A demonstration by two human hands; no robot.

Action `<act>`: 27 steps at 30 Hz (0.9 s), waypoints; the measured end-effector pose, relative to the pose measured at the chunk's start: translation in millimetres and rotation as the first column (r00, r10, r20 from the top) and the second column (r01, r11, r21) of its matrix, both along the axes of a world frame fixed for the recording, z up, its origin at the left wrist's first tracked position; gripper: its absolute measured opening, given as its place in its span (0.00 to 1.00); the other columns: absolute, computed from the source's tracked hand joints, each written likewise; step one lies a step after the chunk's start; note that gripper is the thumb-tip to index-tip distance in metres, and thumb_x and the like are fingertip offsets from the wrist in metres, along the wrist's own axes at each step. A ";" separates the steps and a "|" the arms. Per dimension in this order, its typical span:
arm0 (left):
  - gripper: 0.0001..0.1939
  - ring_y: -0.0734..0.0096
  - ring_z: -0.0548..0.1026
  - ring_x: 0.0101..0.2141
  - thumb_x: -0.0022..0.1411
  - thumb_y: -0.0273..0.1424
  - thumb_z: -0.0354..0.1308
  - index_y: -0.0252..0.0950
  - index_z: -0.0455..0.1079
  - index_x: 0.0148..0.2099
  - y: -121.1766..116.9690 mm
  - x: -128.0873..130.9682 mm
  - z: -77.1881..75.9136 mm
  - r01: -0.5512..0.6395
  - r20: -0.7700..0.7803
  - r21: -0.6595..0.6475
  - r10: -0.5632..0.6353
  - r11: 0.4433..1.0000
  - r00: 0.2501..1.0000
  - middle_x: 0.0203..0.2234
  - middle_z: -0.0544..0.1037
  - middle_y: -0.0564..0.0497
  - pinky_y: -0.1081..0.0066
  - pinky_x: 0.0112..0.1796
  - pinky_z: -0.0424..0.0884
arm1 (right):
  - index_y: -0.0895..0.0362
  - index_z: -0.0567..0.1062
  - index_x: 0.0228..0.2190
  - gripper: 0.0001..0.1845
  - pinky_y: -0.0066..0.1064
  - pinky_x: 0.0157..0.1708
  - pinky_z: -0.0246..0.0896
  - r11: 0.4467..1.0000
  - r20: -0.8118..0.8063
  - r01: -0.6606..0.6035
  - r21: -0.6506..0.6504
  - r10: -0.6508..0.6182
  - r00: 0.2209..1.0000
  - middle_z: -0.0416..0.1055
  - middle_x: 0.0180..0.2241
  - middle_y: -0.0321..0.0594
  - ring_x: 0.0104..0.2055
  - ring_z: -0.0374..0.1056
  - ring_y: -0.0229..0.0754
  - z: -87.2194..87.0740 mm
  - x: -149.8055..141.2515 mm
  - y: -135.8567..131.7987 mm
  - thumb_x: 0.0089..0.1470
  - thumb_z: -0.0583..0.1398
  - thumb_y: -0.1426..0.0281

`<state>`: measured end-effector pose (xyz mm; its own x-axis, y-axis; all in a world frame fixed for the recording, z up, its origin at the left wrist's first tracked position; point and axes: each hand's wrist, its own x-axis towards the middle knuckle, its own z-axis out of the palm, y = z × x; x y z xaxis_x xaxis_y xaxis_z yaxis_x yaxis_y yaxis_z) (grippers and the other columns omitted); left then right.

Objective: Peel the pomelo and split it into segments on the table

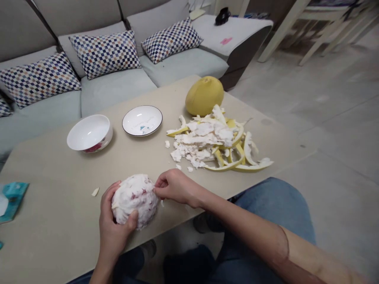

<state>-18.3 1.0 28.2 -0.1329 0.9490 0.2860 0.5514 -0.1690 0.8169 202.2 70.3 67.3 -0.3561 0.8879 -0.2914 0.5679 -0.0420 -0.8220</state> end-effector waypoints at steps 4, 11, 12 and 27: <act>0.34 0.51 0.67 0.58 0.51 0.41 0.67 0.40 0.63 0.59 1.3 0.0 0.9 -0.006 0.004 -0.006 0.006 1.000 1.000 0.58 0.69 0.42 0.53 0.58 0.64 | 0.59 0.79 0.23 0.04 0.24 0.25 0.57 0.997 0.027 0.053 -0.055 -0.051 0.998 0.78 0.23 0.37 0.27 0.71 0.38 -2.8 -6.8 6.7 0.41 0.63 0.77; 0.34 0.51 0.67 0.58 0.52 0.41 0.67 0.41 0.62 0.60 1.0 -5.1 -3.0 -0.014 0.079 -0.024 0.016 1.000 0.997 0.59 0.68 0.42 0.51 0.59 0.62 | 0.58 0.77 0.25 0.04 0.22 0.23 0.63 0.960 -0.142 0.027 -0.280 -0.069 0.987 0.76 0.20 0.35 0.24 0.72 0.37 -20.0 -1.8 8.5 0.45 0.61 0.72; 0.34 0.51 0.66 0.59 0.52 0.41 0.67 0.41 0.62 0.60 0.8 -5.6 -3.4 -0.011 0.082 -0.021 0.012 1.000 0.997 0.59 0.67 0.42 0.51 0.59 0.62 | 0.58 0.77 0.25 0.04 0.22 0.23 0.64 0.947 -0.182 0.000 -0.322 -0.062 0.981 0.75 0.19 0.35 0.23 0.72 0.36 -22.4 0.3 8.8 0.46 0.61 0.71; 0.35 0.49 0.67 0.58 0.51 0.44 0.67 0.40 0.63 0.59 3.7 -10.7 -5.8 -0.039 0.159 -0.074 0.050 0.997 0.986 0.58 0.68 0.42 0.50 0.60 0.61 | 0.58 0.72 0.22 0.05 0.23 0.26 0.71 0.866 -0.341 -0.052 -0.498 -0.140 0.929 0.75 0.18 0.34 0.24 0.74 0.35 -30.5 -3.5 15.6 0.48 0.62 0.75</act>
<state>-29.0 4.7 22.3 -0.2143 0.9581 0.1903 0.4175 -0.0863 0.9046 198.7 85.9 36.8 -0.4837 0.6786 -0.5527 0.2297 -0.5110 -0.8283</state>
